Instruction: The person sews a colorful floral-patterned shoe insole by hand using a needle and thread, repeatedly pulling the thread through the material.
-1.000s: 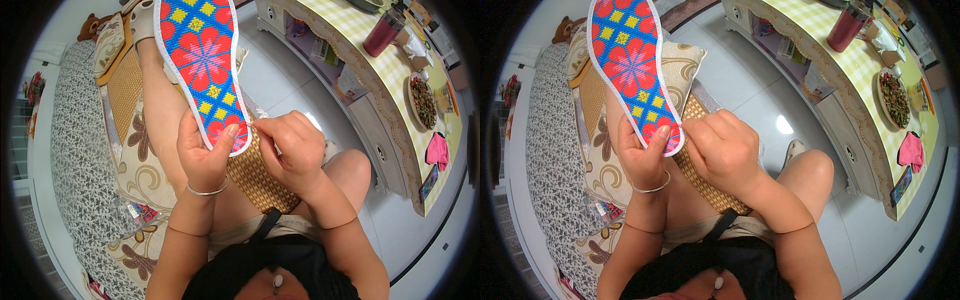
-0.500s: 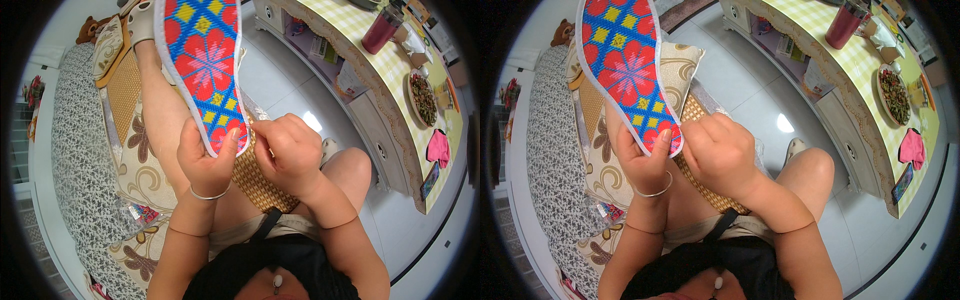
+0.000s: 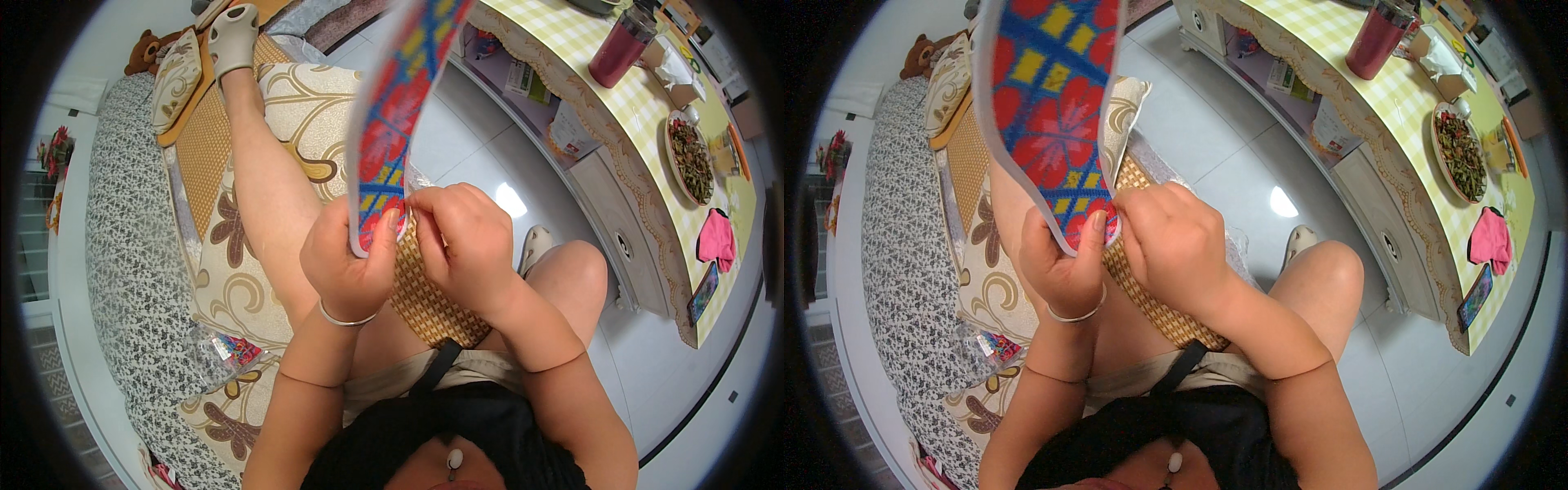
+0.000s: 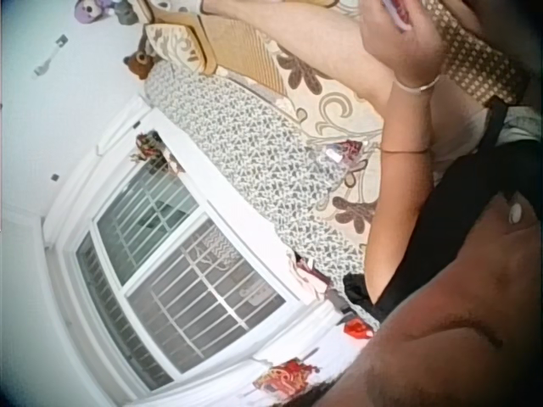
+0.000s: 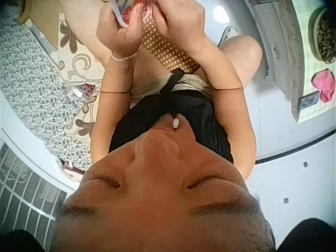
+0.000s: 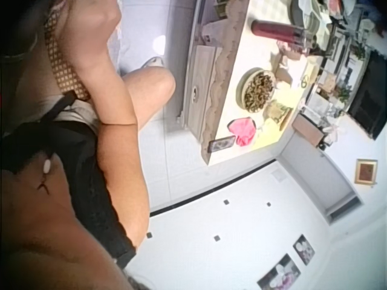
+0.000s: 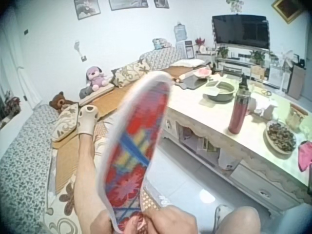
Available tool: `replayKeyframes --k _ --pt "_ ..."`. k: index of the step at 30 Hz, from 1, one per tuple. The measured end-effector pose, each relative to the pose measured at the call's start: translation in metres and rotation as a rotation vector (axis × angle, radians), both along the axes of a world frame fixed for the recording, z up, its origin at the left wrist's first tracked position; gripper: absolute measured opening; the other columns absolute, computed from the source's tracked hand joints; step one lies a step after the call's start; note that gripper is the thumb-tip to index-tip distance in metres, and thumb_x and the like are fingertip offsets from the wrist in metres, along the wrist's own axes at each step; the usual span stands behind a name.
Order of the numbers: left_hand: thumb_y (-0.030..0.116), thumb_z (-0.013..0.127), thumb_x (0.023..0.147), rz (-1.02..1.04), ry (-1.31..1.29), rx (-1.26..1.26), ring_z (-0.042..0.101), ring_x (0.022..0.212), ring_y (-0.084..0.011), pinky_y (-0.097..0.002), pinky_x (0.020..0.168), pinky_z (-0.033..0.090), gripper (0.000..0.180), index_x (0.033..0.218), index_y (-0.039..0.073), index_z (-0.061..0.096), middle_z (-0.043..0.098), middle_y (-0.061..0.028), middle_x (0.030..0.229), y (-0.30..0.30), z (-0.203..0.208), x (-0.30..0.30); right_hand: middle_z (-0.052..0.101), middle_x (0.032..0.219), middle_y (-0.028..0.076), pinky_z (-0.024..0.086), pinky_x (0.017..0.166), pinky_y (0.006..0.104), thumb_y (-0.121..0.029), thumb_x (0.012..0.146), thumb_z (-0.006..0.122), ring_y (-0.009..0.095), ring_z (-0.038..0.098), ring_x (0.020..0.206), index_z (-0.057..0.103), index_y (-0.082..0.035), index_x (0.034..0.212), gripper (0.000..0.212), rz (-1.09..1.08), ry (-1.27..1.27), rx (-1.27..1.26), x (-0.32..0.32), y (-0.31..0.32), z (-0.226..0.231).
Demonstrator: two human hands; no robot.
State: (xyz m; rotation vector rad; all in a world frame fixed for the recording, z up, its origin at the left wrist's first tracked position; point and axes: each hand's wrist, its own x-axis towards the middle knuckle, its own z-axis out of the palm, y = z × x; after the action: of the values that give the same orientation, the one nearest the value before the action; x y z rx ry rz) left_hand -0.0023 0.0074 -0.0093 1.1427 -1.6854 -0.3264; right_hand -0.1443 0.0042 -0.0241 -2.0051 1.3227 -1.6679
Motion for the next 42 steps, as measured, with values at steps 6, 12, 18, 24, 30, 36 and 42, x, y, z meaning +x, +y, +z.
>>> replayKeyframes --k 6,12,18,24,30,36,42 --pt "0.005 0.07 0.08 0.006 0.135 0.05 0.062 0.064 -0.015 -0.0264 0.059 0.049 0.016 0.093 0.0 0.062 0.066 -0.0094 0.076 0.0 0.004 -0.003 0.059 0.069 0.011 0.046 0.053 0.0362 -0.001 0.07 0.068 0.028 0.058 0.063 0.059 -0.004 0.078 0.013 0.022 -0.026 0.049 -0.007 0.003 0.008" --pt "0.001 0.067 0.083 -0.089 0.327 0.217 0.064 0.081 -0.0164 -0.0271 0.074 0.05 0.028 0.109 -0.003 0.058 0.067 -0.0105 0.095 0.001 0.011 -0.003 0.06 0.075 0.011 0.047 0.061 0.0326 -0.003 0.07 0.07 0.026 0.058 0.068 0.061 -0.004 0.08 0.014 0.042 -0.094 0.1 -0.005 0.002 0.006" --pt "-0.005 0.059 0.085 -0.592 1.076 0.538 0.06 0.106 -0.021 -0.0342 0.095 0.047 0.039 0.123 -0.002 0.05 0.06 -0.0124 0.118 -0.021 -0.007 0.013 0.064 0.086 0.006 0.045 0.076 0.026 -0.008 0.083 0.069 0.011 0.057 0.08 0.067 -0.001 0.087 0.008 0.391 -0.698 0.646 -0.023 -0.009 -0.007" --pt "-0.007 0.06 0.083 -0.756 1.125 0.656 0.06 0.107 -0.0218 -0.0349 0.099 0.045 0.037 0.12 -0.002 0.052 0.063 -0.0118 0.113 -0.027 -0.025 0.025 0.065 0.08 0.005 0.045 0.068 0.0214 -0.009 0.084 0.069 0.01 0.058 0.074 0.066 0.0 0.089 0.011 0.824 -1.367 0.992 -0.007 -0.008 -0.004" --pt "0.008 0.067 0.084 -0.803 1.045 0.641 0.05 0.08 -0.0177 -0.0309 0.075 0.041 0.016 0.094 0.004 0.055 0.056 -0.0068 0.084 -0.026 -0.01 0.008 0.065 0.085 0.007 0.046 0.063 0.0219 -0.012 0.089 0.064 0.012 0.059 0.076 0.063 -0.001 0.087 0.012 0.781 -1.506 0.775 -0.021 -0.019 -0.027" --pt "0.017 0.064 0.085 -0.942 1.302 0.829 0.043 0.066 -0.0143 -0.0318 0.071 0.037 0.013 0.082 0.01 0.053 0.049 -0.0008 0.069 -0.029 -0.003 0.006 0.065 0.096 0.015 0.054 0.065 0.0279 -0.015 0.097 0.052 0.02 0.064 0.083 0.055 0.0 0.099 0.016 0.863 -1.851 0.789 -0.034 -0.009 0.021" --pt "0.012 0.05 0.088 -1.139 1.791 1.066 0.031 0.048 -0.0073 -0.0239 0.055 0.028 0.017 0.072 0.015 0.045 0.041 0.0054 0.053 -0.033 -0.022 0.0 0.056 0.075 0.007 0.039 0.045 0.0206 -0.015 0.098 0.049 0.007 0.044 0.056 0.053 -0.002 0.103 0.015 0.911 -1.575 0.353 -0.068 -0.001 0.025"
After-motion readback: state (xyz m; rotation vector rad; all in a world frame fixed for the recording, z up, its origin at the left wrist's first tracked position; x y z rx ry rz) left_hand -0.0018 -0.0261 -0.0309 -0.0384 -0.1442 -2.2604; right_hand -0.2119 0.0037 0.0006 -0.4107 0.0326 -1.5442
